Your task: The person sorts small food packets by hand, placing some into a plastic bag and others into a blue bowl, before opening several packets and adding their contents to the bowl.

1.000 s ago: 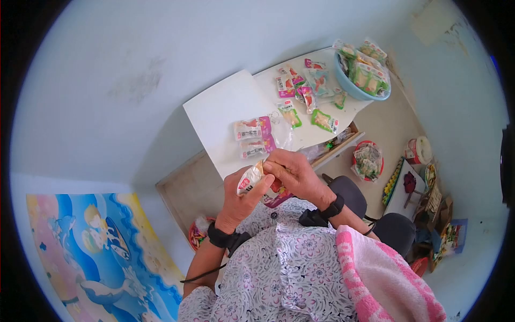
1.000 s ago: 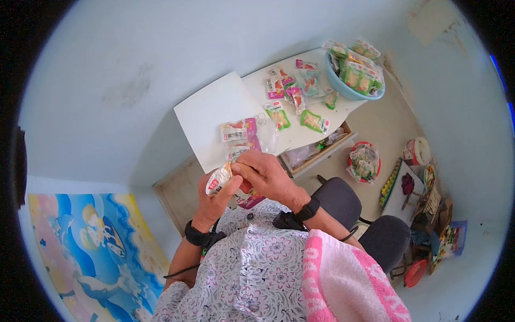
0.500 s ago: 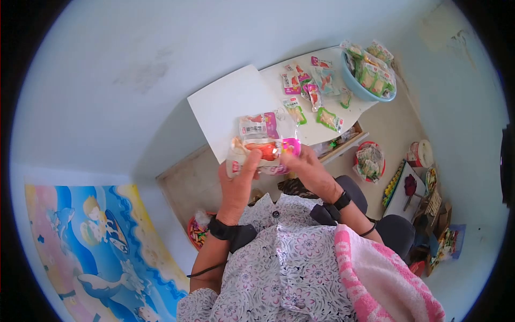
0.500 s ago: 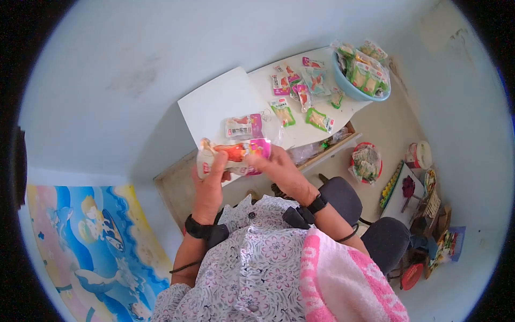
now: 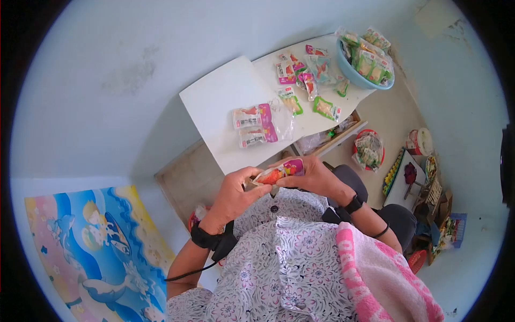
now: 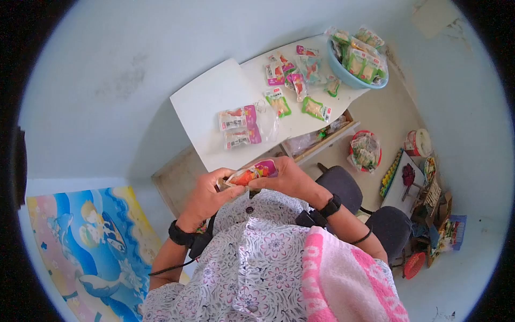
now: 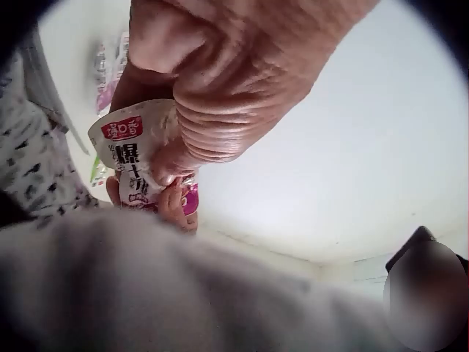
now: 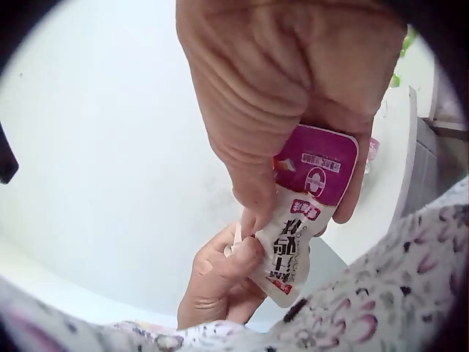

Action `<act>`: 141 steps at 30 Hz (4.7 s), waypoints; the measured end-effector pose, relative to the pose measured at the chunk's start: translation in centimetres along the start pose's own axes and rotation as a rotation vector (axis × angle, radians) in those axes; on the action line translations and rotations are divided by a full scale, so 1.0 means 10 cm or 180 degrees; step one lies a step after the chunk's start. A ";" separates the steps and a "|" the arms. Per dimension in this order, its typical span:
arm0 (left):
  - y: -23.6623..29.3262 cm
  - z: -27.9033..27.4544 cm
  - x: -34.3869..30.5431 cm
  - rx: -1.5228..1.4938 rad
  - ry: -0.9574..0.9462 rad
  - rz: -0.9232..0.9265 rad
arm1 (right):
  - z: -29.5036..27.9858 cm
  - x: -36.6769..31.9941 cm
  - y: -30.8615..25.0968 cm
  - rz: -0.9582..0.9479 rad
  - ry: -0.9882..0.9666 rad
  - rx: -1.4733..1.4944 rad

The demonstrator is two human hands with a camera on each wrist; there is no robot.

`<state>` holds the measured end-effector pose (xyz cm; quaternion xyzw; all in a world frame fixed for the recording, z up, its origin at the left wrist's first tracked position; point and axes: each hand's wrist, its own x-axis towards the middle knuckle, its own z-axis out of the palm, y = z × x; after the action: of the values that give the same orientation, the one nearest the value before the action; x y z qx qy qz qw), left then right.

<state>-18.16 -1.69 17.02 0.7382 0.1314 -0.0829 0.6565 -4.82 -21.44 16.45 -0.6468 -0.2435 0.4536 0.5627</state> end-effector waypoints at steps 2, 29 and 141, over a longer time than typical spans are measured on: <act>-0.12 0.09 -0.05 0.0058 0.0082 0.0163 | 0.03 -0.05 0.09 0.0073 -0.0030 -0.0172; -0.68 0.20 0.01 -0.1896 0.0060 -0.0819 | 0.07 0.01 0.31 0.0301 0.0199 -0.0409; -0.47 -0.06 3.47 0.1531 0.1652 0.0546 | -1.80 0.58 1.80 0.1325 0.1160 0.0449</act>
<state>13.42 2.30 2.44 0.8763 0.2080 0.1340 0.4134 9.88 -30.19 -3.23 -0.7130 0.0319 0.4515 0.5356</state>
